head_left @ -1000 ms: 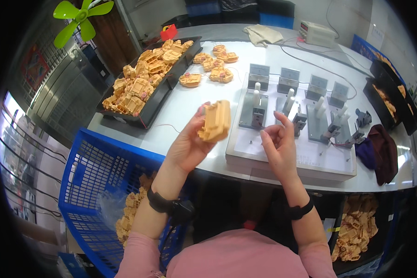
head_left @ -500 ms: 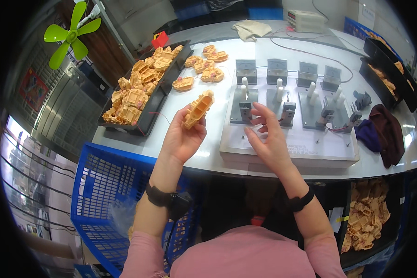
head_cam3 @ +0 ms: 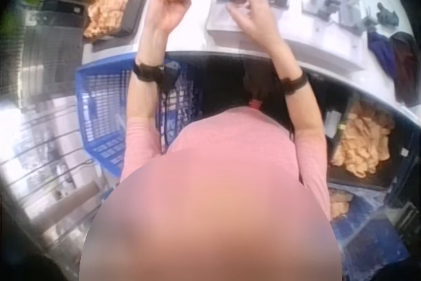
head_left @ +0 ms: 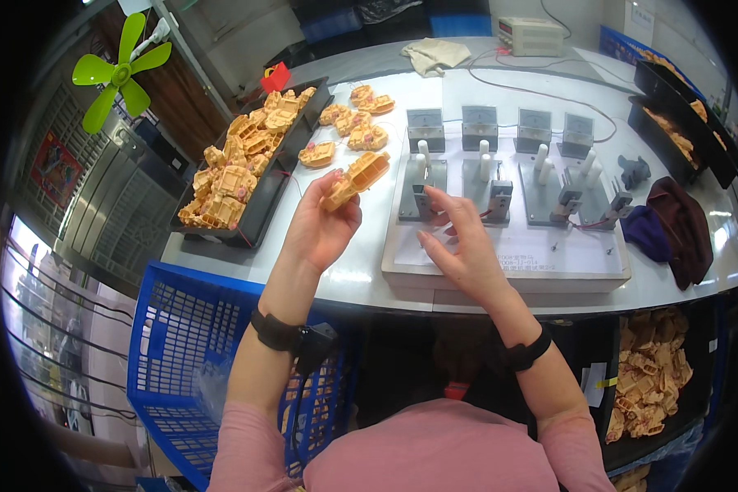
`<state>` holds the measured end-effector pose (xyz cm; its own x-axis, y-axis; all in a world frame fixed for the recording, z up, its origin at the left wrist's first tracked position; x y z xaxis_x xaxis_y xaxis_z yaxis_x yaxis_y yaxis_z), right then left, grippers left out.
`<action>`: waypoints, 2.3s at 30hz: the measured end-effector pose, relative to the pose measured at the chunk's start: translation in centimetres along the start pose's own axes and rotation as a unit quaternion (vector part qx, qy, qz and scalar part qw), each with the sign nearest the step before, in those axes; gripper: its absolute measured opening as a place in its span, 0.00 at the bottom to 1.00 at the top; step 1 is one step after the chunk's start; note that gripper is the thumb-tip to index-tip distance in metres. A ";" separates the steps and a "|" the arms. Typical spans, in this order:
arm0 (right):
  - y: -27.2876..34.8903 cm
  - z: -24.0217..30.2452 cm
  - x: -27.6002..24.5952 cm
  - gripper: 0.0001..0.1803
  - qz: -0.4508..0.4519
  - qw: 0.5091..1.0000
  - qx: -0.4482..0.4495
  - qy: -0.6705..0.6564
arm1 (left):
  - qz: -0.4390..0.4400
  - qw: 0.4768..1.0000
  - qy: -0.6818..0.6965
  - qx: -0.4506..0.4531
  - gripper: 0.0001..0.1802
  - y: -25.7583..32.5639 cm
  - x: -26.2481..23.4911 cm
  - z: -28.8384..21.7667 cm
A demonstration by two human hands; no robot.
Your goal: The recorder picks up yellow plastic components from a blue crate and fits them into a white testing fixture on a workbench.
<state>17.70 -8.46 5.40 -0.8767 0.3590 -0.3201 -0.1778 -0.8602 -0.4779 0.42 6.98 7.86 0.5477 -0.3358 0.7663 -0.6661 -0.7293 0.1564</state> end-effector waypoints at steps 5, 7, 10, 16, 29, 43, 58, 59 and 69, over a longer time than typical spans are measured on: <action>-0.1 -0.2 -0.3 0.29 0.023 0.998 0.011 -0.049 | -0.015 0.992 -0.106 0.060 0.17 -1.7 0.8 -0.5; -0.2 -0.3 -0.4 0.28 0.039 0.996 0.024 -0.080 | -0.011 0.983 -0.155 0.100 0.19 -2.5 1.5 -0.2; -0.2 -0.3 -0.4 0.24 0.067 0.991 0.019 -0.118 | 0.015 0.955 -0.249 0.161 0.24 -4.1 2.8 0.8; -0.2 -0.1 -0.4 0.24 0.057 0.988 0.034 -0.140 | 0.083 0.777 -0.521 0.345 0.29 -7.1 5.2 2.0; 0.0 -0.2 -0.4 0.24 0.057 0.990 0.021 -0.124 | 0.176 0.611 -0.711 0.301 0.25 -3.2 6.5 1.9; 0.1 0.0 -0.2 0.24 0.045 0.992 0.049 -0.105 | 0.147 0.490 -0.821 0.255 0.20 -3.3 9.9 0.8; 0.4 -3.7 -0.5 0.28 -0.071 0.996 0.039 -0.030 | 0.023 0.668 -0.728 0.151 0.33 6.1 -5.1 -7.1; 0.3 -4.2 -0.8 0.27 -0.067 0.997 0.044 -0.021 | -0.037 0.681 -0.725 0.091 0.33 9.1 -8.7 -8.7; 0.5 -4.7 -2.0 0.25 -0.033 0.994 0.040 0.097 | -0.306 0.574 -0.671 -0.356 0.40 43.0 -37.8 -7.6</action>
<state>21.47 -7.84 1.92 -0.7608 0.4713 -0.4462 -0.2729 -0.8561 -0.4389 -52.76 -7.10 -9.64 0.3668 -0.6521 -0.6634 0.0819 -0.6877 0.7213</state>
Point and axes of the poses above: each hand's wrist, its own y-axis away from the middle knuckle, its own x-axis out of the palm, z = x × y, the point moved 4 cm from there along -y, towards the middle knuckle, and after that the axes turned 7 degrees about z, right-handed, at the moved point
